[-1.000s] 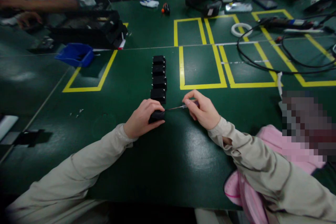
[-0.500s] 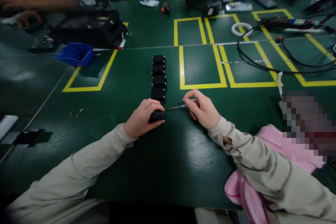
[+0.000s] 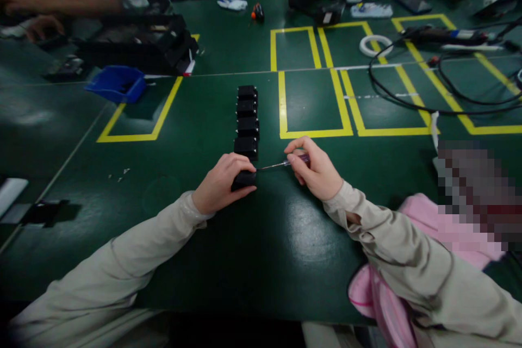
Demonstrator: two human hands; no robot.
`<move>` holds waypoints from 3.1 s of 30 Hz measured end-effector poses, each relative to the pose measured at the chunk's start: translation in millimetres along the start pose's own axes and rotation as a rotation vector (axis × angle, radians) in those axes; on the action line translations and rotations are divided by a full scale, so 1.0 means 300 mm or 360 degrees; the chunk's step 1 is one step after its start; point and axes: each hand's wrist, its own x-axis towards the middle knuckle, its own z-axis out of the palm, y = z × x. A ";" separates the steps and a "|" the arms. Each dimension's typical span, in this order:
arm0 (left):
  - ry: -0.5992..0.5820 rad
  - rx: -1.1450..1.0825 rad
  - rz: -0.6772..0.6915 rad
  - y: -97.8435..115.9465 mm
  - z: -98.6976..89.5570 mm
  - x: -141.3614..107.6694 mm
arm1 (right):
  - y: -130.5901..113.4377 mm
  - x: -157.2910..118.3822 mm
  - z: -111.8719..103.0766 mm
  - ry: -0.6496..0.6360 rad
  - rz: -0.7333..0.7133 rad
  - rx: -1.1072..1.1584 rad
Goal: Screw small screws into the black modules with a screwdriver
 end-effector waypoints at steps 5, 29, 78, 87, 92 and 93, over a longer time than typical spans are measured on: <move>-0.0002 0.0004 0.0010 -0.001 0.003 -0.001 | 0.003 -0.002 0.000 0.0008 0.0041 0.0027; -0.0011 0.0004 0.0013 -0.001 0.000 0.000 | 0.000 -0.002 -0.002 0.0002 0.0040 0.0024; -0.0006 0.0002 0.0017 -0.001 0.001 0.000 | -0.004 -0.006 0.000 0.0005 -0.0001 -0.0009; -0.0004 0.0009 0.0024 -0.005 0.004 0.001 | 0.005 -0.004 0.003 0.0005 0.0045 0.0065; 0.0001 0.0005 0.0035 -0.003 0.003 0.001 | 0.001 -0.003 0.004 0.0007 0.0006 0.0063; 0.0001 0.0004 0.0031 -0.003 0.003 0.002 | 0.001 -0.003 0.004 0.0011 0.0016 0.0064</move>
